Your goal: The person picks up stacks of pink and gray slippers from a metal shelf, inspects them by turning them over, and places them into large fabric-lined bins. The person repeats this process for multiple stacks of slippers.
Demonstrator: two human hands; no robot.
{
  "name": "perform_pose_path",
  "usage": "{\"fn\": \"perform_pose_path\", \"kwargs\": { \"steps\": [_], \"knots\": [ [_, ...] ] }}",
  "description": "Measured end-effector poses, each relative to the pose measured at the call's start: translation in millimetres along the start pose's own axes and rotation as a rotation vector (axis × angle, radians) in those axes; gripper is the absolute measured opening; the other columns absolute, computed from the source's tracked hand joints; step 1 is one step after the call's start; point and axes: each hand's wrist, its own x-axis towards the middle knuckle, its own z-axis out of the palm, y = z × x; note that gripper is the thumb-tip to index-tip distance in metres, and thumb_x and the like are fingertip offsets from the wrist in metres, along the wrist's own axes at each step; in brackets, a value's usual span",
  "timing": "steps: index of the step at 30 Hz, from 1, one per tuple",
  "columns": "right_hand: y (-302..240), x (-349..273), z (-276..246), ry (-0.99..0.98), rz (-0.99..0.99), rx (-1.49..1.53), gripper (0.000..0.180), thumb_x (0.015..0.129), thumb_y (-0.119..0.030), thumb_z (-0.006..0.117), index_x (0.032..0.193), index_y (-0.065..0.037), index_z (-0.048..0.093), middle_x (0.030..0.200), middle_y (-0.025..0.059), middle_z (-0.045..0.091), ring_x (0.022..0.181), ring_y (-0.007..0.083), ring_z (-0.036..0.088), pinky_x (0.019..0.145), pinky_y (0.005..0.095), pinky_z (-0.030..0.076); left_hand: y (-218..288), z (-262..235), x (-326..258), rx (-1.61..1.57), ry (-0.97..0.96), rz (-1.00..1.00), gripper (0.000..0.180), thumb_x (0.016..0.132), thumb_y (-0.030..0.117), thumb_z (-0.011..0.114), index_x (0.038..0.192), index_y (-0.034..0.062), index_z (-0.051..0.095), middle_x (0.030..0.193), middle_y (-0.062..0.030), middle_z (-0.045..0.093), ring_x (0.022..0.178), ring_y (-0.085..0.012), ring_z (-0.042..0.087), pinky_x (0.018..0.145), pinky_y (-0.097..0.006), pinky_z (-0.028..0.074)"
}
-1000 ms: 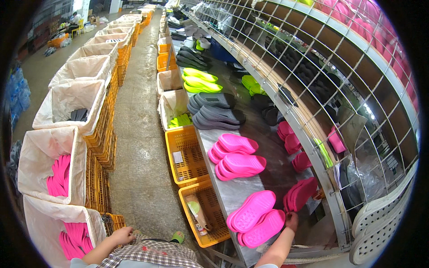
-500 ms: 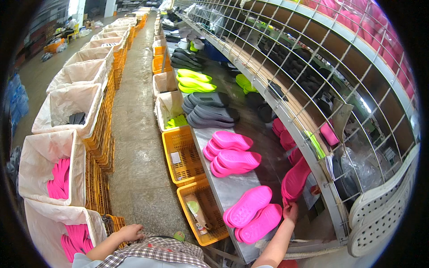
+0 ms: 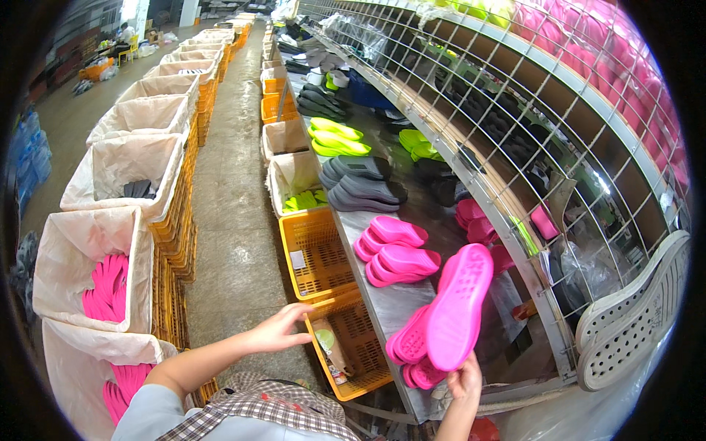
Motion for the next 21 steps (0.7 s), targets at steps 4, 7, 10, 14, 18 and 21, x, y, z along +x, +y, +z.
{"fn": "perform_pose_path", "kwargs": {
  "steps": [4,7,10,14,18,21],
  "knots": [
    [43,-47,59,-0.050,0.102,-0.018,0.063,0.069,0.015,0.044,0.129,-0.004,0.047,0.109,0.0126,0.063,0.073,0.0184,0.067,0.044,0.0234,0.052,60,11,29,-0.272,-0.006,0.044,0.090,0.080,0.037,0.073,0.146,0.0046,0.020,0.145,-0.0191,0.027,0.134,-0.0306,0.034,0.103,-0.041,0.039],
    [76,-64,103,-0.197,0.094,-0.091,0.067,0.071,0.015,0.047,0.135,-0.004,0.039,0.109,0.0126,0.061,0.065,0.0163,0.062,0.042,0.0222,0.049,79,11,36,-0.530,0.081,0.001,0.098,0.078,0.035,0.075,0.147,0.0037,0.013,0.141,-0.0186,0.034,0.130,-0.0277,0.038,0.105,-0.041,0.037],
    [110,-72,150,-0.249,0.036,-0.127,0.071,0.073,0.013,0.050,0.139,-0.005,0.030,0.111,0.0117,0.059,0.063,0.0139,0.059,0.044,0.0210,0.047,72,-7,27,-1.031,0.246,-0.062,0.086,0.083,0.026,0.072,0.145,0.0040,0.017,0.133,-0.0155,0.044,0.120,-0.0234,0.047,0.101,-0.039,0.041],
    [134,-71,197,-0.511,-0.167,-0.280,0.076,0.074,0.007,0.059,0.141,-0.008,0.025,0.131,0.0132,0.046,0.111,0.0215,0.054,0.089,0.0339,0.048,38,-45,-5,-1.327,0.227,0.022,0.053,0.087,0.022,0.068,0.131,0.0041,0.045,0.123,-0.0112,0.057,0.111,-0.0238,0.056,0.098,-0.041,0.046],
    [152,-65,223,-0.748,-0.124,-0.299,0.092,0.069,-0.006,0.077,0.140,-0.012,0.019,0.139,0.0110,0.034,0.130,0.0238,0.035,0.106,0.0411,0.031,-2,-66,-42,-1.488,0.219,0.021,0.052,0.087,0.029,0.066,0.129,0.0024,0.048,0.125,-0.0135,0.057,0.111,-0.0274,0.058,0.097,-0.047,0.048],
    [172,-63,239,-0.899,-0.135,-0.203,0.094,0.067,-0.004,0.078,0.140,-0.014,0.018,0.140,0.0100,0.030,0.133,0.0242,0.031,0.108,0.0419,0.029,-23,-65,-69,-1.550,0.344,0.043,0.054,0.088,0.030,0.064,0.131,0.0026,0.047,0.126,-0.0140,0.056,0.115,-0.0271,0.056,0.099,-0.045,0.046]
  ]
}}
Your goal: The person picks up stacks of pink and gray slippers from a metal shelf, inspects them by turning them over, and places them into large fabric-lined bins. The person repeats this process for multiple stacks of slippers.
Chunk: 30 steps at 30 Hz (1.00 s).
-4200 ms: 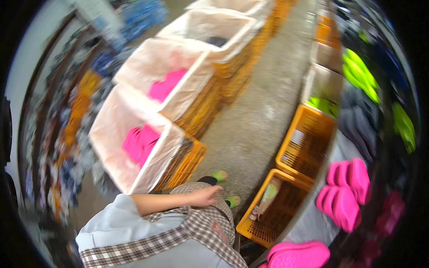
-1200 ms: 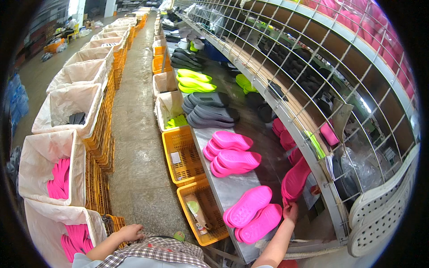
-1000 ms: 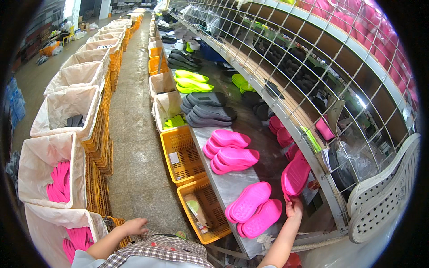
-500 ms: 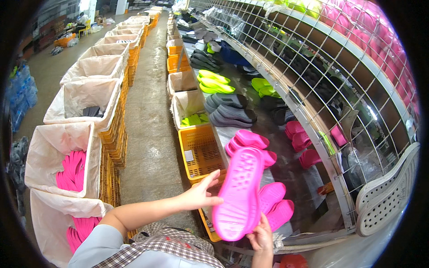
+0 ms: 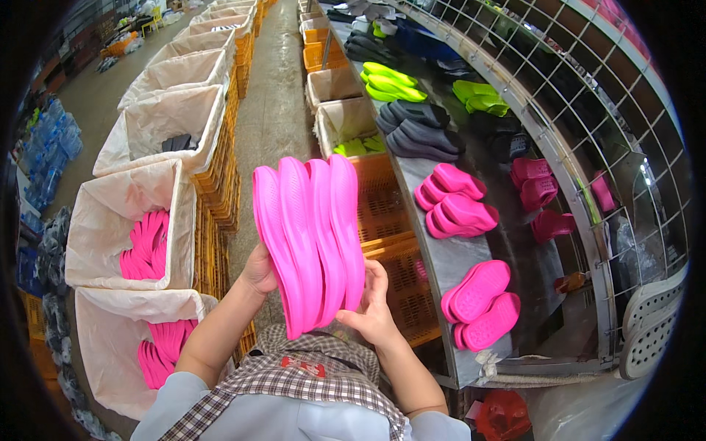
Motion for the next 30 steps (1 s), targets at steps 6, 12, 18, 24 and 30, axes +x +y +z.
{"fn": "perform_pose_path", "kwargs": {
  "steps": [6,12,18,24,30],
  "knots": [
    [14,3,28,-0.009,0.087,0.069,0.097,0.068,-0.008,0.079,0.140,-0.012,0.014,0.141,0.0108,0.028,0.133,0.0240,0.030,0.108,0.0411,0.029,9,-25,-28,-0.005,0.076,0.045,0.062,0.086,0.037,0.065,0.133,0.0019,0.045,0.128,-0.0145,0.055,0.116,-0.0277,0.055,0.100,-0.044,0.044],
    [10,0,43,0.025,0.173,0.141,0.098,0.069,-0.015,0.080,0.140,-0.011,0.013,0.141,0.0125,0.029,0.133,0.0242,0.030,0.108,0.0407,0.028,9,-27,-42,-0.029,0.142,0.081,0.062,0.087,0.037,0.064,0.133,0.0019,0.044,0.129,-0.0149,0.054,0.118,-0.0283,0.054,0.101,-0.046,0.043],
    [8,0,53,0.103,0.224,0.170,0.083,0.076,-0.023,0.071,0.139,-0.008,0.020,0.140,0.0138,0.032,0.133,0.0237,0.030,0.110,0.0389,0.024,2,-24,-45,-0.131,0.147,0.022,0.064,0.088,0.038,0.062,0.136,0.0028,0.040,0.135,-0.0161,0.049,0.123,-0.0299,0.049,0.105,-0.048,0.040],
    [2,-6,56,0.180,0.310,0.216,0.077,0.075,-0.017,0.068,0.136,-0.010,0.022,0.139,0.0135,0.032,0.130,0.0240,0.032,0.108,0.0398,0.028,-9,-26,-50,-0.233,0.141,-0.036,0.064,0.088,0.038,0.061,0.137,0.0030,0.039,0.135,-0.0161,0.048,0.124,-0.0306,0.048,0.105,-0.049,0.039],
    [-1,-13,58,0.186,0.308,0.237,0.079,0.073,-0.016,0.069,0.136,-0.010,0.021,0.138,0.0132,0.032,0.129,0.0241,0.033,0.106,0.0393,0.031,-12,-30,-53,-0.274,0.064,-0.036,0.058,0.091,0.036,0.058,0.135,0.0028,0.042,0.133,-0.0166,0.050,0.122,-0.0306,0.050,0.105,-0.049,0.040]
  ]
}}
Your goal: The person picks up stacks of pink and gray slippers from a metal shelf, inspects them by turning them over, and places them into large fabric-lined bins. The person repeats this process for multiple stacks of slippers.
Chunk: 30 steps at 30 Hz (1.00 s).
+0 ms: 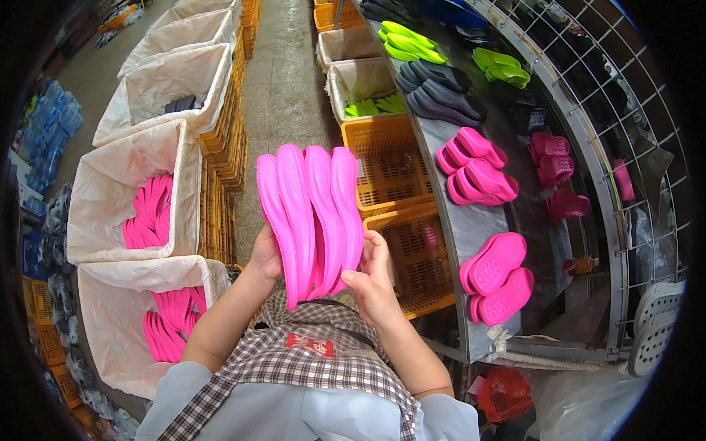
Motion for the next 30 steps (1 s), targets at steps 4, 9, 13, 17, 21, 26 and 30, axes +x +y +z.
{"fn": "perform_pose_path", "kwargs": {
  "steps": [4,9,13,17,21,26,30],
  "knots": [
    [3,-4,-1,-0.009,-0.036,-0.025,0.082,0.072,-0.017,0.071,0.136,-0.010,0.021,0.136,0.0128,0.034,0.128,0.0239,0.035,0.106,0.0391,0.030,1,-6,-1,0.028,0.072,0.004,0.053,0.092,0.034,0.055,0.133,0.0024,0.044,0.131,-0.0167,0.052,0.120,-0.0305,0.052,0.103,-0.047,0.041],
    [10,-8,-1,-0.043,-0.083,-0.103,0.086,0.070,-0.020,0.075,0.136,-0.010,0.021,0.136,0.0123,0.034,0.128,0.0235,0.034,0.106,0.0391,0.030,3,-10,-9,0.105,0.090,0.067,0.053,0.092,0.035,0.055,0.133,0.0017,0.044,0.129,-0.0156,0.054,0.118,-0.0299,0.053,0.102,-0.046,0.043],
    [15,-14,-4,-0.111,-0.112,-0.110,0.088,0.071,-0.020,0.077,0.137,-0.012,0.020,0.138,0.0112,0.032,0.130,0.0234,0.032,0.106,0.0387,0.030,7,-4,-13,0.090,-0.016,0.078,0.058,0.089,0.035,0.060,0.134,0.0017,0.044,0.129,-0.0147,0.054,0.118,-0.0294,0.053,0.102,-0.045,0.043],
    [20,-17,-6,-0.198,-0.129,-0.103,0.088,0.073,-0.019,0.078,0.138,-0.013,0.019,0.139,0.0110,0.031,0.132,0.0233,0.031,0.107,0.0394,0.029,10,8,-15,0.181,-0.035,0.101,0.065,0.085,0.036,0.066,0.134,0.0019,0.044,0.131,-0.0139,0.053,0.118,-0.0279,0.053,0.102,-0.043,0.043],
    [21,-17,-5,-0.180,-0.149,-0.122,0.082,0.077,-0.033,0.074,0.136,-0.008,0.022,0.138,0.0114,0.032,0.130,0.0231,0.032,0.107,0.0394,0.028,13,20,-18,0.238,-0.047,0.134,0.067,0.083,0.037,0.068,0.134,0.0020,0.044,0.132,-0.0132,0.052,0.118,-0.0257,0.053,0.102,-0.042,0.043],
    [14,-17,-4,-0.118,-0.116,-0.153,0.079,0.083,-0.050,0.066,0.134,-0.006,0.026,0.136,0.0121,0.034,0.127,0.0219,0.035,0.105,0.0388,0.030,12,30,-18,0.235,-0.107,0.101,0.065,0.084,0.037,0.068,0.134,0.0028,0.045,0.131,-0.0120,0.053,0.117,-0.0246,0.054,0.102,-0.041,0.044],
    [13,-19,-5,-0.097,-0.107,-0.137,0.075,0.085,-0.056,0.060,0.131,-0.005,0.030,0.131,0.0106,0.038,0.121,0.0185,0.039,0.102,0.0354,0.032,11,29,-17,0.212,-0.104,0.108,0.062,0.084,0.034,0.068,0.132,0.0031,0.046,0.129,-0.0115,0.054,0.115,-0.0244,0.056,0.100,-0.040,0.046]
  ]
}}
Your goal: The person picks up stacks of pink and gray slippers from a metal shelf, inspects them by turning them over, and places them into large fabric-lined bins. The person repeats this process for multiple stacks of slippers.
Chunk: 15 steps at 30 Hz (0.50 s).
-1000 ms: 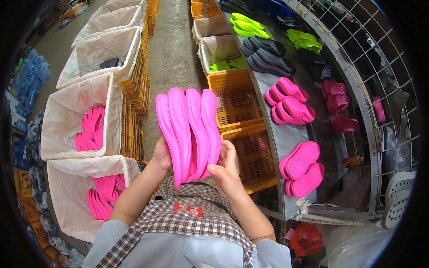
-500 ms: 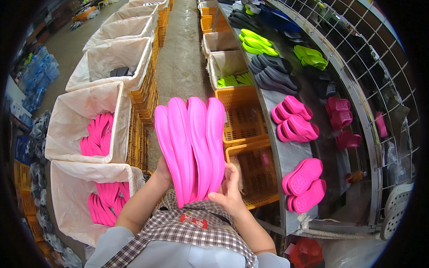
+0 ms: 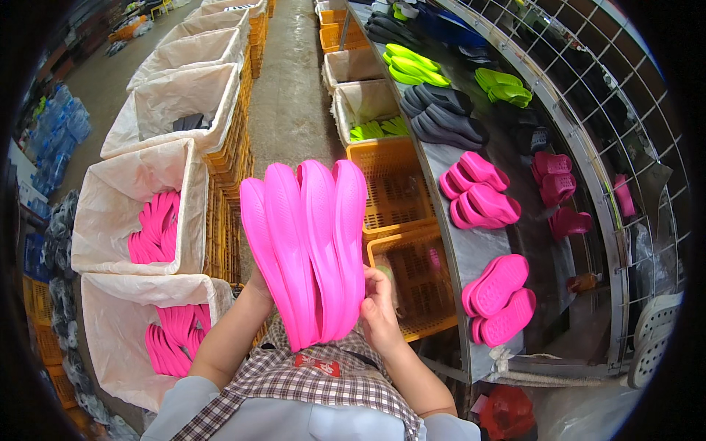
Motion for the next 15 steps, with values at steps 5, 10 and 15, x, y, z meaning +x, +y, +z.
{"fn": "perform_pose_path", "kwargs": {
  "steps": [5,10,15],
  "knots": [
    [2,3,-3,0.046,0.007,0.026,0.075,0.086,-0.056,0.059,0.132,-0.004,0.031,0.128,0.0101,0.040,0.119,0.0185,0.040,0.101,0.0347,0.033,0,-6,0,0.031,0.012,-0.049,0.060,0.083,0.033,0.069,0.131,0.0029,0.048,0.127,-0.0114,0.055,0.115,-0.0243,0.056,0.100,-0.040,0.046],
    [-5,17,-12,0.002,-0.053,-0.114,0.089,0.084,-0.044,0.066,0.145,0.000,0.020,0.133,0.0110,0.039,0.124,0.0211,0.038,0.106,0.0373,0.029,2,-5,1,0.172,-0.022,-0.078,0.058,0.082,0.029,0.071,0.129,0.0031,0.049,0.125,-0.0107,0.056,0.113,-0.0239,0.057,0.098,-0.040,0.047],
    [-9,27,-22,-0.058,0.053,-0.186,0.097,0.075,-0.026,0.078,0.147,-0.001,0.017,0.144,0.0115,0.032,0.134,0.0224,0.031,0.110,0.0372,0.025,2,-3,1,0.307,-0.099,-0.144,0.061,0.076,0.014,0.077,0.129,0.0038,0.049,0.124,-0.0099,0.057,0.114,-0.0239,0.056,0.098,-0.041,0.046]
  ]
}}
